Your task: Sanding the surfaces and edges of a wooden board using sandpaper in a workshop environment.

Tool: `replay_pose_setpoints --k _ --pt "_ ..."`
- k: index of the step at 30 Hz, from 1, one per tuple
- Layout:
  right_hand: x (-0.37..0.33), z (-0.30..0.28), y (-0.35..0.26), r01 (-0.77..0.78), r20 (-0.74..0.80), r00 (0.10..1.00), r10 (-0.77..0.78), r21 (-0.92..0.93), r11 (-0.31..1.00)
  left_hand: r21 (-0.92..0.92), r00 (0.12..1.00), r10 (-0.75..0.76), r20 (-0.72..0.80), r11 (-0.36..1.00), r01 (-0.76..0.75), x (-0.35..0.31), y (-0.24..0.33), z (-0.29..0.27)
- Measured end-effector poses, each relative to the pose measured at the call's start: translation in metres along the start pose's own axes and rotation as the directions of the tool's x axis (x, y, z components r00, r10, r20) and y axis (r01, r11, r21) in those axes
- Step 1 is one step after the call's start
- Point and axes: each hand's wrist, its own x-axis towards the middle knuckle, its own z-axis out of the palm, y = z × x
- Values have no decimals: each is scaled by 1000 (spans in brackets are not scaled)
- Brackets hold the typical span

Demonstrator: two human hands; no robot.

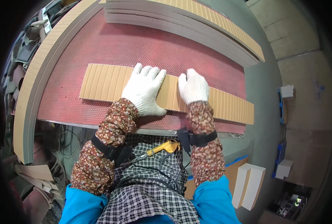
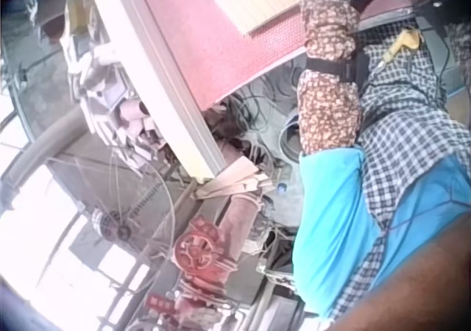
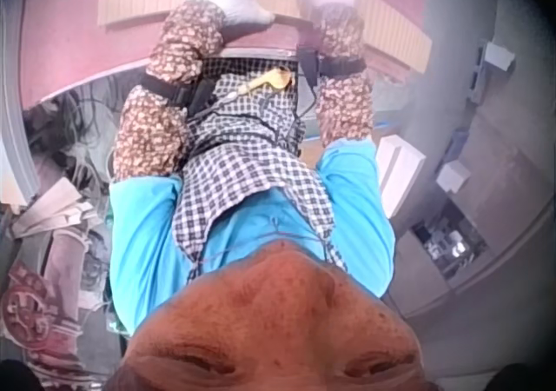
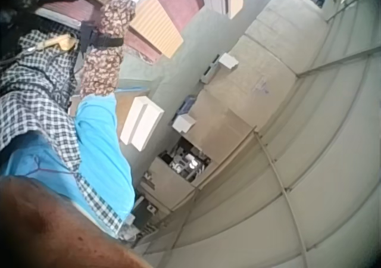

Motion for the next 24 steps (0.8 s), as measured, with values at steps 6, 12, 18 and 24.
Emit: replay_pose_setpoints --k 6,12,18,24 --pt "-96 -3 -4 50 -82 996 -45 69 996 -7 1000 -16 19 1000 16 0 0 -6" --pt "-108 -4 -4 91 -113 991 -77 120 989 -5 1000 -23 15 1000 23 -2 -2 -5" --pt "-11 0 5 35 -52 998 -37 -33 999 -14 999 -13 43 1000 14 4 4 -8" --pt "-21 3 -6 15 -25 1000 -15 -19 1000 -3 999 -23 36 1000 23 -1 -1 -6"
